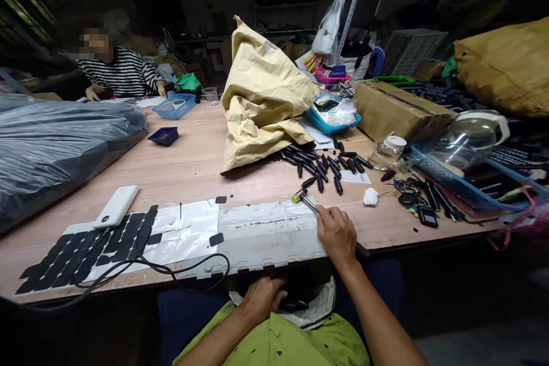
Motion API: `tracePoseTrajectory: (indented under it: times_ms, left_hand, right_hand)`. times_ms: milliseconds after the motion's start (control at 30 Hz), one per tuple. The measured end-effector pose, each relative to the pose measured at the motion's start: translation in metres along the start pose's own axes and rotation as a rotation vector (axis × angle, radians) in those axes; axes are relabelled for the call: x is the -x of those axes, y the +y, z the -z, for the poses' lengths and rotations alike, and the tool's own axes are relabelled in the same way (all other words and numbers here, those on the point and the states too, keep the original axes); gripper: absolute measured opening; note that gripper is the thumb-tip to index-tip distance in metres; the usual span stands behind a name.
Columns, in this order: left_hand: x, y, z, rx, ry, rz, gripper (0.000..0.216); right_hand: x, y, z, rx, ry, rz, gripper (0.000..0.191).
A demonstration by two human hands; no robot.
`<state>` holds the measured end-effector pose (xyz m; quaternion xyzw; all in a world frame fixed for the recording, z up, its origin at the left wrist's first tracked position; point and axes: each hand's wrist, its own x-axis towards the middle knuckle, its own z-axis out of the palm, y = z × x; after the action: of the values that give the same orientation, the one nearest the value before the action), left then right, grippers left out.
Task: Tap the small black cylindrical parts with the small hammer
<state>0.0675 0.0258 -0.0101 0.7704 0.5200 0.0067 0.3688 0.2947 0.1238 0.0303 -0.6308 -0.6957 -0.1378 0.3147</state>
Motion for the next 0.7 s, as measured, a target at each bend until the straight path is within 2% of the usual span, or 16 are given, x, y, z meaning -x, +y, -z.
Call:
tracePoseTrajectory:
  times_ms: [67, 200, 300, 467, 700]
  left_hand:
    - [0.0, 0.001, -0.002, -0.072, 0.022, -0.135, 0.022]
    - [0.003, 0.009, 0.001, -0.136, 0.205, -0.516, 0.012]
    - [0.009, 0.022, 0.011, -0.16, 0.329, -0.663, 0.017]
    - [0.017, 0.044, 0.03, -0.162, 0.473, -0.782, 0.018]
    - [0.013, 0.049, 0.047, -0.136, 0.625, -0.763, 0.023]
  right_hand:
    - [0.001, 0.002, 0.0, 0.002, 0.015, 0.017, 0.029]
    - [0.002, 0.004, 0.002, -0.007, 0.02, 0.034, 0.029]
    - [0.001, 0.006, 0.005, 0.003, -0.017, 0.037, 0.028]
    - [-0.001, 0.001, 0.009, 0.035, -0.03, 0.039, 0.028]
    - [-0.012, -0.025, 0.01, 0.069, -0.041, -0.044, 0.027]
